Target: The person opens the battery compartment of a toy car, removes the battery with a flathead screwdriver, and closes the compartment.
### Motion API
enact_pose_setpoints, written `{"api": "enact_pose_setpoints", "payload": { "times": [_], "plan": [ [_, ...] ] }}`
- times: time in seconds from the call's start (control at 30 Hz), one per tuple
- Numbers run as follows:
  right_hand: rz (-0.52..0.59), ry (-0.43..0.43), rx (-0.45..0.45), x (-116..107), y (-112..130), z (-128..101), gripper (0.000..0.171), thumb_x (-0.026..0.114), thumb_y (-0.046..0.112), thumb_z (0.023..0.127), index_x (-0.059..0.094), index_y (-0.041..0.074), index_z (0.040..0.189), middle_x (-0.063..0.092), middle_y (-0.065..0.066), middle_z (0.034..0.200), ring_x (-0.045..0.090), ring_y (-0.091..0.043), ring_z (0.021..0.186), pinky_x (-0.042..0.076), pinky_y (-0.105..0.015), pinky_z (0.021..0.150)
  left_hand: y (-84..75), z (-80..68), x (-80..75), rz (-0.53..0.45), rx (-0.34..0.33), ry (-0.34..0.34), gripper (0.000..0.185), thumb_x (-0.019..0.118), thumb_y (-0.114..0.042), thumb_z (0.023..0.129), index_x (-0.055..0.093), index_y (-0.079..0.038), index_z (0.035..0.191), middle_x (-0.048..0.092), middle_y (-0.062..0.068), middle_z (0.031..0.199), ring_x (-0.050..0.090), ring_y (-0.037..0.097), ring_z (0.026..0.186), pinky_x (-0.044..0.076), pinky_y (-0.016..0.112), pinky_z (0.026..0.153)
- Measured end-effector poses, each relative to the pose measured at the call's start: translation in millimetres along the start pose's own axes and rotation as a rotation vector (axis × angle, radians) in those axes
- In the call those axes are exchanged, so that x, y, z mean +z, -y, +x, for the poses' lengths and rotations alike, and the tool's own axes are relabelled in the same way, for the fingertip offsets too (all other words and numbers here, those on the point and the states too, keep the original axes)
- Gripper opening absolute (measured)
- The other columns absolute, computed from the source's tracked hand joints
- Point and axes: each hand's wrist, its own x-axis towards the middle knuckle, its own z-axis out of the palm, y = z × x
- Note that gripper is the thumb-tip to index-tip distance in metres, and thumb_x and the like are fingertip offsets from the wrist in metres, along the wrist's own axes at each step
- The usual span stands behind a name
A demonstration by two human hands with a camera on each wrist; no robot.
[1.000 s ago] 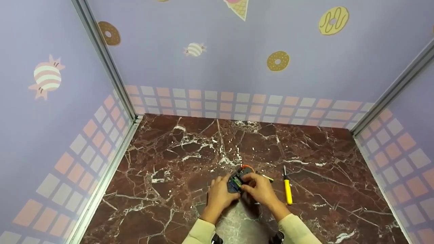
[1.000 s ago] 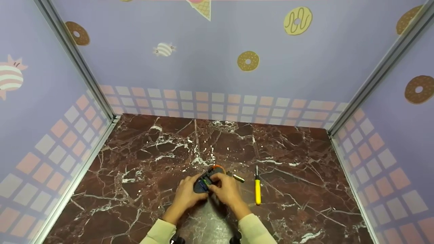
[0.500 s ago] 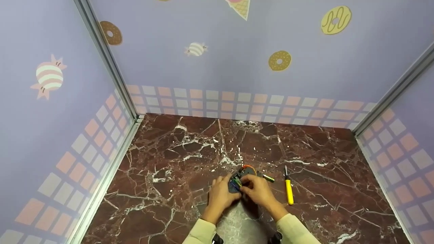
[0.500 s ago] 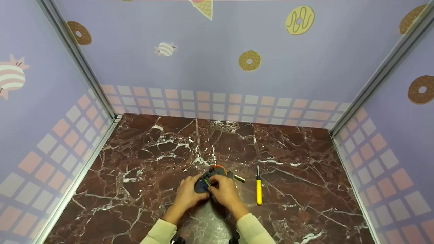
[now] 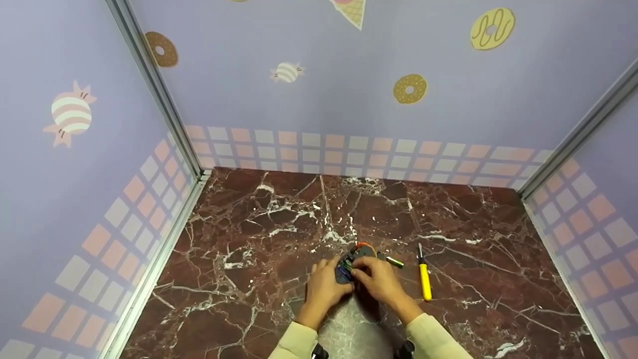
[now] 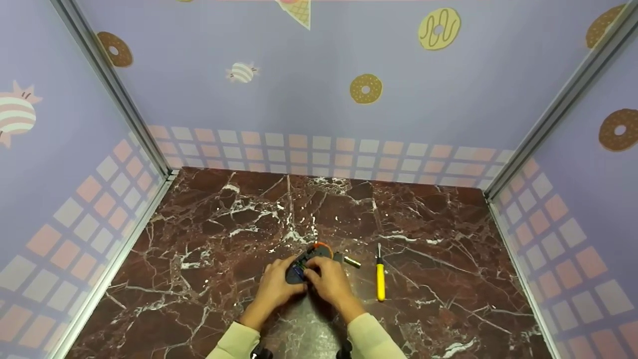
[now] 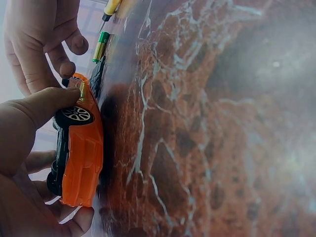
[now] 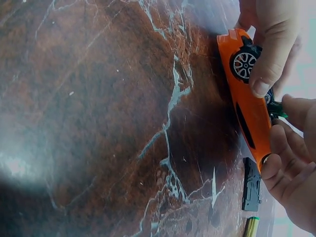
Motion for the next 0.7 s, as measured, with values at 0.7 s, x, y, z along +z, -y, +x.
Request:
{"api": "enact_pose_setpoints", "payload": {
  "times": [0.7],
  "plan": [
    [-0.003,-0.019,0.019,0.2,1.8,1.8,0.019,0.068,0.022,0.099,0.078,0.016,0.113,0.078,-0.002,0.109,0.073,-0.027,0.103,0.057,-0.049,0.087,-0.2,0.2,0.4,0.009,0.007,-0.009,0.085,0.091,-0.035,0.067,0.061,-0.008,0.142,0.065,0.013,0.122,0.058,0.034,0.108,0.048,0.057,0.088]
  ]
}}
